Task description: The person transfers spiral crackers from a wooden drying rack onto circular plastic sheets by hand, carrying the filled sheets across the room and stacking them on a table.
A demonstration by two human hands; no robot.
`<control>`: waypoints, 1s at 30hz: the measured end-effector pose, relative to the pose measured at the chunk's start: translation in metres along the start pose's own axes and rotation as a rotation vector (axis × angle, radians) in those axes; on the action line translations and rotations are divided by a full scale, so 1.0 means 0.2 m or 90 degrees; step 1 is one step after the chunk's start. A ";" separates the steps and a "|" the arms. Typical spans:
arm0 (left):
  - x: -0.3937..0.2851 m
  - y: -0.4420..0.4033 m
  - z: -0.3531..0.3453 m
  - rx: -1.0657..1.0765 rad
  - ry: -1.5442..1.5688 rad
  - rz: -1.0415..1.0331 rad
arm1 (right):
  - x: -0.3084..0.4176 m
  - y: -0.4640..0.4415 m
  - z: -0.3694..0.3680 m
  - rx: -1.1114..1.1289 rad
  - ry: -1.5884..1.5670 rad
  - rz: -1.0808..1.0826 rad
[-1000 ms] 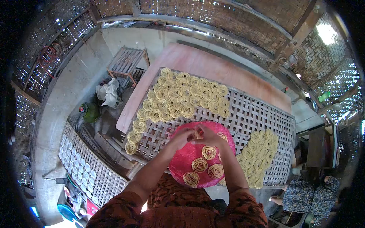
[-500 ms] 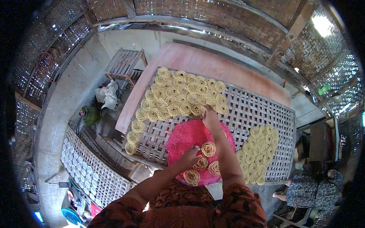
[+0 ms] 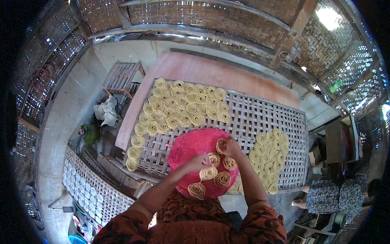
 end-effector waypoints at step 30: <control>0.26 0.09 0.72 -0.184 -0.453 0.002 | 0.27 -0.36 -0.06 -0.174 0.096 0.043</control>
Point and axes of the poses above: each hand's wrist, its own y-axis away from the middle knuckle, its own z-axis out of the back of the hand, x = y × z, the point moved 4 cm from there along -y, towards the middle knuckle, and after that the axes turned 1 degree about -y, right-handed, at the moved point
